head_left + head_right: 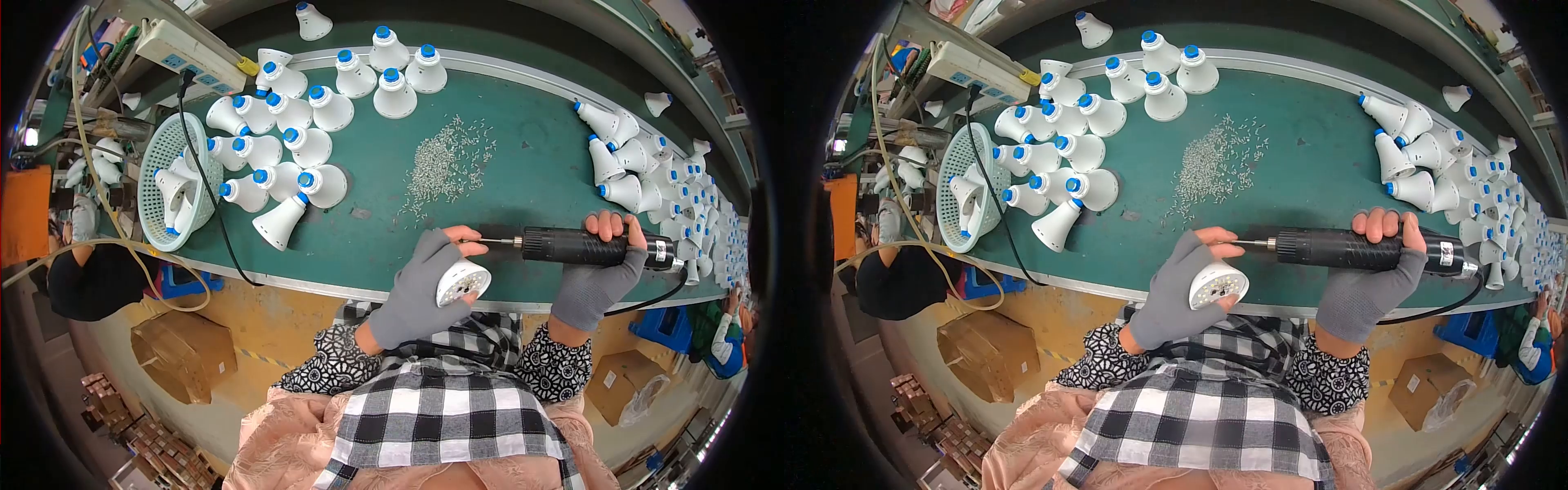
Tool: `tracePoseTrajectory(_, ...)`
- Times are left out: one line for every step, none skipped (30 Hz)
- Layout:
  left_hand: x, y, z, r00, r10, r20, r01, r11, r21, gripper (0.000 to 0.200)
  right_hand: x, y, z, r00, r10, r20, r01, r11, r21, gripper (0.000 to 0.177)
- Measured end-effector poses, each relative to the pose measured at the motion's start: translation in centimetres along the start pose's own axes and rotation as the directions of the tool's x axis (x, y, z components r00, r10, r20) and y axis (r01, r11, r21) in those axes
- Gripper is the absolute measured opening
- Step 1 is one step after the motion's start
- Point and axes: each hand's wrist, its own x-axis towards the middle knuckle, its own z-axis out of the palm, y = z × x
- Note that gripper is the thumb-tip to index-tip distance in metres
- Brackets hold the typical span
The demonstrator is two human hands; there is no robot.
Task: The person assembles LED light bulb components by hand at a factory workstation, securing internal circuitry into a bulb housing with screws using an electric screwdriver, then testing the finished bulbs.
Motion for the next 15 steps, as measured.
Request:
tracePoseTrajectory(-0.1,-0.4,0.1,0.999,0.023,-0.027,-0.021,0.998,0.06,0.049,0.0,0.0,0.0,1.0,-0.001,0.0,0.001,1.0,0.001,0.01)
tracePoseTrajectory(-0.1,-0.7,0.2,0.997,0.047,-0.053,-0.04,0.992,0.119,0.049,0.0,0.0,0.1,1.0,-0.001,-0.001,0.001,1.0,0.002,0.01)
tracePoseTrajectory(-0.1,-0.8,0.2,0.995,0.072,-0.076,-0.058,0.982,0.178,0.05,0.0,0.1,0.3,1.0,-0.009,-0.018,0.008,0.999,-0.034,0.012)
tracePoseTrajectory(-0.1,-0.7,0.0,0.994,0.031,-0.106,-0.012,0.985,0.175,0.049,-0.1,0.2,0.5,0.999,-0.016,-0.036,0.014,0.997,-0.07,0.015)
tracePoseTrajectory(-0.2,-0.5,-0.6,0.991,-0.01,-0.136,0.033,0.985,0.171,0.049,-0.2,0.4,0.7,0.998,-0.025,-0.053,0.019,0.994,-0.106,0.018)
tracePoseTrajectory(-0.2,-0.4,-1.2,0.985,-0.05,-0.164,0.077,0.983,0.166,0.049,-0.3,0.6,0.6,0.998,-0.039,-0.054,0.032,0.992,-0.126,0.017)
tracePoseTrajectory(-0.3,-0.6,-1.6,0.977,-0.082,-0.197,0.106,0.988,0.113,0.048,-0.4,0.8,0.4,0.997,-0.052,-0.056,0.043,0.988,-0.148,0.016)
tracePoseTrajectory(-0.4,-0.7,-2.0,0.973,-0.102,-0.206,0.126,0.986,0.108,0.048,-0.4,1.1,0.2,0.996,-0.065,-0.056,0.054,0.984,-0.17,0.015)
tracePoseTrajectory(-0.6,-0.7,-2.4,0.969,-0.121,-0.216,0.146,0.984,0.103,0.048,-0.5,1.4,0.1,0.996,-0.086,-0.03,0.079,0.979,-0.186,0.014)
tracePoseTrajectory(-0.7,-0.7,-2.7,0.964,-0.139,-0.226,0.165,0.981,0.099,0.048,-0.6,1.9,0.1,0.994,-0.107,-0.004,0.104,0.974,-0.199,0.013)
tracePoseTrajectory(-0.9,-0.9,-2.9,0.967,-0.136,-0.218,0.162,0.981,0.108,0.047,-0.6,2.3,0.0,0.992,-0.128,0.023,0.13,0.969,-0.212,0.012)
tracePoseTrajectory(-1.0,-0.8,-2.8,0.966,-0.158,-0.207,0.177,0.981,0.076,0.047,-0.6,3.0,-0.2,0.989,-0.141,0.034,0.145,0.961,-0.234,0.012)
tracePoseTrajectory(-1.2,-0.7,-2.8,0.965,-0.178,-0.194,0.19,0.981,0.043,0.046,-0.5,3.7,-0.4,0.987,-0.156,0.046,0.163,0.953,-0.256,0.012)
tracePoseTrajectory(-1.3,-0.7,-2.7,0.963,-0.199,-0.181,0.204,0.979,0.011,0.046,-0.3,4.4,-0.4,0.984,-0.17,0.059,0.18,0.944,-0.278,0.013)
tracePoseTrajectory(-1.3,-0.6,-2.6,0.966,-0.199,-0.162,0.203,0.979,0.007,0.046,-0.4,4.9,-0.1,0.982,-0.184,0.046,0.189,0.935,-0.3,0.015)
